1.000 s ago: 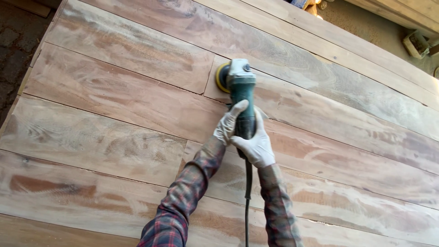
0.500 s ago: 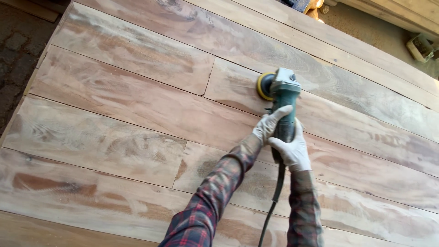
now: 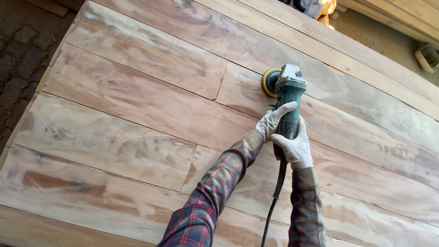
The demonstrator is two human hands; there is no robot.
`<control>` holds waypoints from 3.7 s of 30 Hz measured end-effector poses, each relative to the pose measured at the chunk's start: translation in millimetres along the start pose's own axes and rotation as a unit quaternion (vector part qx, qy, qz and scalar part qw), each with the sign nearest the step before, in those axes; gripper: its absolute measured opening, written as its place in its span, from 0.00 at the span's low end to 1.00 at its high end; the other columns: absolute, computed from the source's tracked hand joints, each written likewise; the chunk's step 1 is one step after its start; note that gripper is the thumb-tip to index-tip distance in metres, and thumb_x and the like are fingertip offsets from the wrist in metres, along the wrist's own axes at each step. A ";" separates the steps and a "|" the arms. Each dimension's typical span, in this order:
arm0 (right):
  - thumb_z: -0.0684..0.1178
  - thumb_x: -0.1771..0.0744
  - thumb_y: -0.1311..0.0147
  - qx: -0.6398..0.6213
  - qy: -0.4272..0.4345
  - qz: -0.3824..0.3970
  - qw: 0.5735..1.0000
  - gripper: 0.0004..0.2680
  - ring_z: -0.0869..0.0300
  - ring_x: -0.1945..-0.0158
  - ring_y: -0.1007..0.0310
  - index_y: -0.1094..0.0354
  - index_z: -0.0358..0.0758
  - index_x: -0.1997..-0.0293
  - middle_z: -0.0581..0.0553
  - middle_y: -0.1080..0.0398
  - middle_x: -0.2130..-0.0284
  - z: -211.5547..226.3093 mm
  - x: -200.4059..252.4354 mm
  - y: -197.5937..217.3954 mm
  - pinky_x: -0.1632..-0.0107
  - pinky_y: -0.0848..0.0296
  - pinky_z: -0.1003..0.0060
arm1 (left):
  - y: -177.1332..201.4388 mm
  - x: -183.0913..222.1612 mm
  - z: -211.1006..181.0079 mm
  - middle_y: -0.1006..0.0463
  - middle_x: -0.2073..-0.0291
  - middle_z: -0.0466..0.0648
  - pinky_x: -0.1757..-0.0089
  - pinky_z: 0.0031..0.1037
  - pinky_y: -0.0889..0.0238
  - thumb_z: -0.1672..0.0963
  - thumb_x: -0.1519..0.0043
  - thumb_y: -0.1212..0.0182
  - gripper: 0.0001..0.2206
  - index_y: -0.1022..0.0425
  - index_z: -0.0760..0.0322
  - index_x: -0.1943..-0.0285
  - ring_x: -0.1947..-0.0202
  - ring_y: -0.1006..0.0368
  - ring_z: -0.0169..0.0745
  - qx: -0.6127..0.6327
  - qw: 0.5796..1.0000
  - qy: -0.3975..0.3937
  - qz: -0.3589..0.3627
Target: The person sands a large panel of wooden planks using a handheld electric orbital sander, moving it steadily across the plank surfaces. Near the end, the person sets the sander down and sands the wood by hand with a small sanding block, rubbing it along the planks.
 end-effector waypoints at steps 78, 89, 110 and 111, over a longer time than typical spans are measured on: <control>0.56 0.47 0.33 0.079 0.059 -0.012 0.995 0.42 0.53 0.50 0.24 0.53 0.52 0.25 0.39 0.26 0.52 -152.8 -25.6 295.7 0.47 0.26 0.60 | -169.0 -93.4 235.2 0.17 0.64 0.51 0.61 0.32 0.24 0.42 0.47 0.30 0.28 0.22 0.68 0.52 0.67 0.20 0.41 0.002 1.000 0.019 0.017; 0.56 0.47 0.32 0.103 0.064 0.009 0.993 0.41 0.53 0.50 0.23 0.53 0.50 0.26 0.38 0.26 0.51 -213.7 -34.3 394.1 0.47 0.26 0.59 | -216.9 -144.0 333.3 0.19 0.62 0.47 0.61 0.33 0.24 0.44 0.48 0.28 0.26 0.24 0.62 0.48 0.66 0.21 0.40 0.028 0.999 0.019 -0.027; 0.46 0.46 0.33 -0.020 -0.016 -0.099 0.995 0.39 0.57 0.54 0.25 0.50 0.44 0.27 0.43 0.28 0.52 -302.8 -41.8 591.1 0.54 0.25 0.61 | -341.2 -245.4 516.5 0.19 0.64 0.47 0.63 0.29 0.26 0.45 0.47 0.27 0.25 0.22 0.66 0.51 0.68 0.22 0.36 -0.050 0.996 0.073 0.024; 0.47 0.46 0.32 -0.035 0.034 -0.076 0.996 0.38 0.59 0.51 0.25 0.49 0.42 0.28 0.44 0.28 0.50 -309.1 -41.8 591.2 0.50 0.24 0.63 | -336.4 -243.0 519.0 0.19 0.63 0.47 0.63 0.29 0.26 0.45 0.46 0.26 0.26 0.22 0.66 0.51 0.67 0.22 0.37 -0.037 0.997 0.062 0.025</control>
Point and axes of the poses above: each hand's wrist, its own x-axis away from the middle knuckle, its own y-axis out of the back of the hand, z = x × y, the point moved 1 cm from there along -x, towards the middle knuckle
